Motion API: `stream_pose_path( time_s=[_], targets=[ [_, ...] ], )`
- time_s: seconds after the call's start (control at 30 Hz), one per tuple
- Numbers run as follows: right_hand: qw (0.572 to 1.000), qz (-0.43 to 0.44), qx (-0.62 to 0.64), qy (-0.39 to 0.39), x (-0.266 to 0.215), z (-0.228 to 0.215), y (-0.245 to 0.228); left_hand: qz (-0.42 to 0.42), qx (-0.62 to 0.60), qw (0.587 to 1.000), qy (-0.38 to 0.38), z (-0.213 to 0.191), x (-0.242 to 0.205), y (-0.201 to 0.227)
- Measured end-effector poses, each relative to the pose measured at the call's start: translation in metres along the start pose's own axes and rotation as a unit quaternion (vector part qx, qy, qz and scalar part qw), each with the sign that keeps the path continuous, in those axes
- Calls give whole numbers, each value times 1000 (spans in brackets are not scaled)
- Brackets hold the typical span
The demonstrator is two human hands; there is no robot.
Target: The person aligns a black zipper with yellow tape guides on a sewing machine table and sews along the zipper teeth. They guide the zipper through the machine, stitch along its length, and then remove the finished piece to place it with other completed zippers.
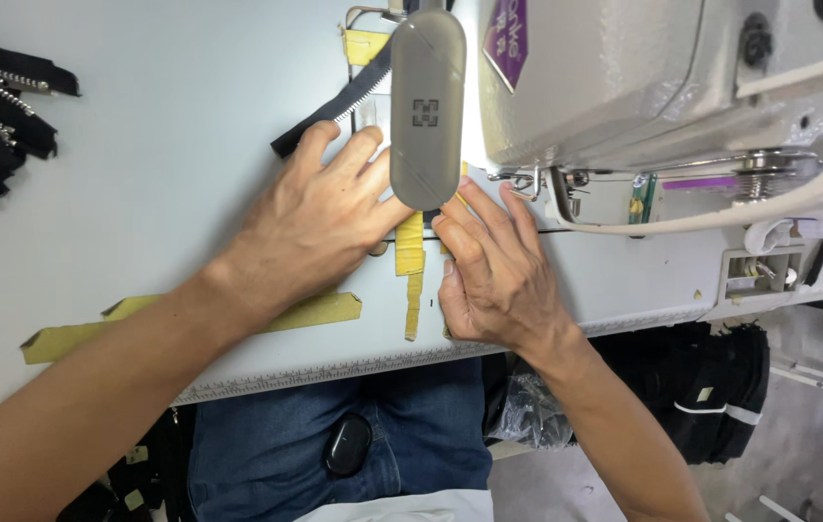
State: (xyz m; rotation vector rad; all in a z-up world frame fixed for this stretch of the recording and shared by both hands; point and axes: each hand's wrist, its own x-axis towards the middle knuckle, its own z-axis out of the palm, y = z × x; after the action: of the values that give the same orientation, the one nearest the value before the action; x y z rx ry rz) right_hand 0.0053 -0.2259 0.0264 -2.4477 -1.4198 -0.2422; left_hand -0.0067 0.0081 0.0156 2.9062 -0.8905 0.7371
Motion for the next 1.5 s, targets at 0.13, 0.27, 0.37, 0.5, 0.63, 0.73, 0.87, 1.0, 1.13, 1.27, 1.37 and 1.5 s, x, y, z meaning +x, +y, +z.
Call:
stream_pose_path(
  time_s=[0.13, 0.27, 0.37, 0.5, 0.63, 0.73, 0.87, 1.0, 1.13, 1.27, 1.37, 1.5],
  targets=[
    [1000, -10, -8, 20, 7, 2, 3, -11, 24, 1000, -2, 4, 2, 1],
    [1000, -1, -6, 14, 7, 4, 3, -22, 27, 999, 9, 7, 1, 2],
    [1000, 11, 11, 24, 4, 5, 4, -30, 14, 999, 10, 7, 0, 1],
    [988, 39, 108, 106, -4, 11, 10, -40, -6, 999, 21, 13, -4, 2],
    [989, 54, 106, 93, 1, 10, 11, -40, -6, 999, 18, 13, -4, 1],
    [998, 55, 24, 17, 1, 10, 11, -42, -12, 998, 34, 17, -5, 2],
    [998, 37, -53, 16, 4, 9, 1, -40, -18, 998, 46, 14, -7, -1],
    [997, 53, -48, 3, 5, 8, -9, -30, -25, 999, 33, 11, -7, 0],
    [997, 45, -59, 12, 8, 9, -12, -25, -12, 999, 41, 10, -5, 2],
    [996, 51, -78, 7, 9, 9, -11, -20, -13, 999, 31, 10, -2, 1],
    [996, 47, -78, 11, 10, 12, -10, -28, -6, 999, 29, 13, -4, 3],
    [994, 59, -90, 6, 12, 10, -12, -48, 27, 998, 25, 11, -5, 6]
  ],
)
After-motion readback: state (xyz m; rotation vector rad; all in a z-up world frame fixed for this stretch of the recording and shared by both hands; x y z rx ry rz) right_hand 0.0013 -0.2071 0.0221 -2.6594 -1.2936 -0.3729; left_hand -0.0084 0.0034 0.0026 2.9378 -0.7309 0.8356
